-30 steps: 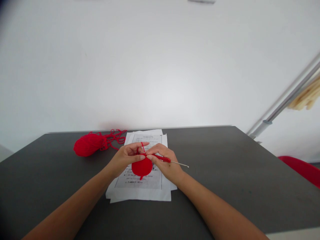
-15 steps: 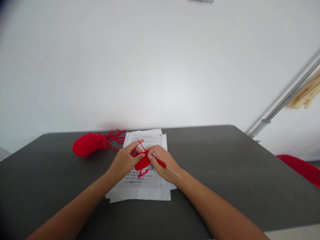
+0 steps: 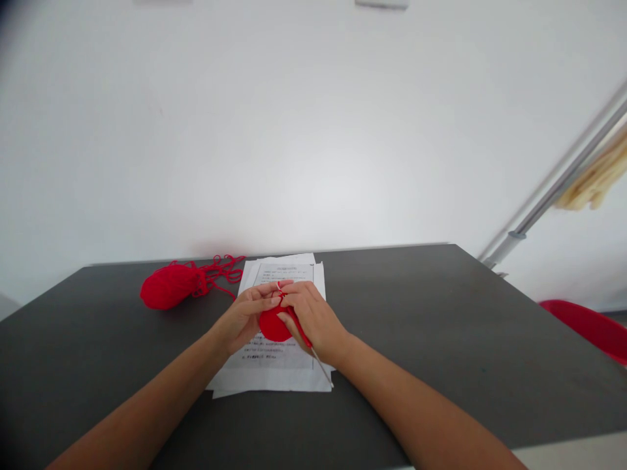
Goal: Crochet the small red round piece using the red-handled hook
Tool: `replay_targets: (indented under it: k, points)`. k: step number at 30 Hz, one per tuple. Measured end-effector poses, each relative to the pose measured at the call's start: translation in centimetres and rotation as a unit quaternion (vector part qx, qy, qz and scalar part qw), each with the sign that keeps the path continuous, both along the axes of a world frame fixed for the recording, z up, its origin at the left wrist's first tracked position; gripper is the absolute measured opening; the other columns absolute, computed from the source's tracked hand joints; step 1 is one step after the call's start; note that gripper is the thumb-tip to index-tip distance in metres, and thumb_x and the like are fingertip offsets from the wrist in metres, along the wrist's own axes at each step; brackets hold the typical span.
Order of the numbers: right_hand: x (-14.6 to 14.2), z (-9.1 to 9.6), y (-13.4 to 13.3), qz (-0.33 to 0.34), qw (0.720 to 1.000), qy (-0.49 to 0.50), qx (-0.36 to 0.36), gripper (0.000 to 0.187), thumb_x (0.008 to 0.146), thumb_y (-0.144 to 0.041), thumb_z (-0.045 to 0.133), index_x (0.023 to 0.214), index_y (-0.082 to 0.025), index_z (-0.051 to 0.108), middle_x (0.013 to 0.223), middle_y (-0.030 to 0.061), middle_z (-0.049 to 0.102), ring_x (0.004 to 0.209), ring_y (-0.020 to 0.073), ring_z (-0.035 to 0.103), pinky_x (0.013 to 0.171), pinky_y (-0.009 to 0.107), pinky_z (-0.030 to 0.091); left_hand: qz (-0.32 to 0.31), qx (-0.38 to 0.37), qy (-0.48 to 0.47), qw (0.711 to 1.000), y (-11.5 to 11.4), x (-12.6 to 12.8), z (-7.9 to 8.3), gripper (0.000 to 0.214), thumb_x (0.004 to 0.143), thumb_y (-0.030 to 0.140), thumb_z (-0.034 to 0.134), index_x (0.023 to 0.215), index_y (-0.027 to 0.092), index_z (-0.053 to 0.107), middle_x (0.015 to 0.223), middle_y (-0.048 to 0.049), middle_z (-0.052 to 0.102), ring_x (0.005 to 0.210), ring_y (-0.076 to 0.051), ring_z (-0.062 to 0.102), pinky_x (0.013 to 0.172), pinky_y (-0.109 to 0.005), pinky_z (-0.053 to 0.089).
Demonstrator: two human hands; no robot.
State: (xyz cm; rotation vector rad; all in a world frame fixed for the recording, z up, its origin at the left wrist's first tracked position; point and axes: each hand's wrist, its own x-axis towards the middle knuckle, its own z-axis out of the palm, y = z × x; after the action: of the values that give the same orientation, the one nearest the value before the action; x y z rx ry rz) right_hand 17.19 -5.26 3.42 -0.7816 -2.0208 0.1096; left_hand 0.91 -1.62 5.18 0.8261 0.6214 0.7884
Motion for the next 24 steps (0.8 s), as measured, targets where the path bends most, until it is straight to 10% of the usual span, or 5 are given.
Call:
replay_targets:
  k: [17, 24]
  points:
    - [0.6, 0.7, 0.2, 0.079, 0.993, 0.072, -0.056, 0.017, 0.085, -0.019, 0.058, 0.101, -0.024, 0.062, 0.095, 0.0072, 0.069, 0.091, 0.0199, 0.062, 0.082, 0.039, 0.051, -0.094, 0.043, 0.059, 0.993, 0.6, -1.3, 0.3, 0.053, 0.061, 0.014, 0.077, 0.112, 0.016, 0.063, 0.088, -0.0066, 0.07, 0.079, -0.017, 0.065, 0.077, -0.028, 0.046]
    - [1.0, 1.5, -0.2, 0.066, 0.993, 0.09, -0.044, 0.02, 0.083, -0.016, 0.062, 0.1, -0.025, 0.065, 0.097, 0.0066, 0.071, 0.093, 0.0206, 0.062, 0.085, 0.04, 0.051, -0.055, 0.058, 0.064, 0.995, 1.1, -1.9, 0.6, 0.05, 0.059, 0.013, 0.075, 0.108, 0.02, 0.067, 0.07, 0.0011, 0.062, 0.056, -0.008, 0.055, 0.054, -0.019, 0.038]
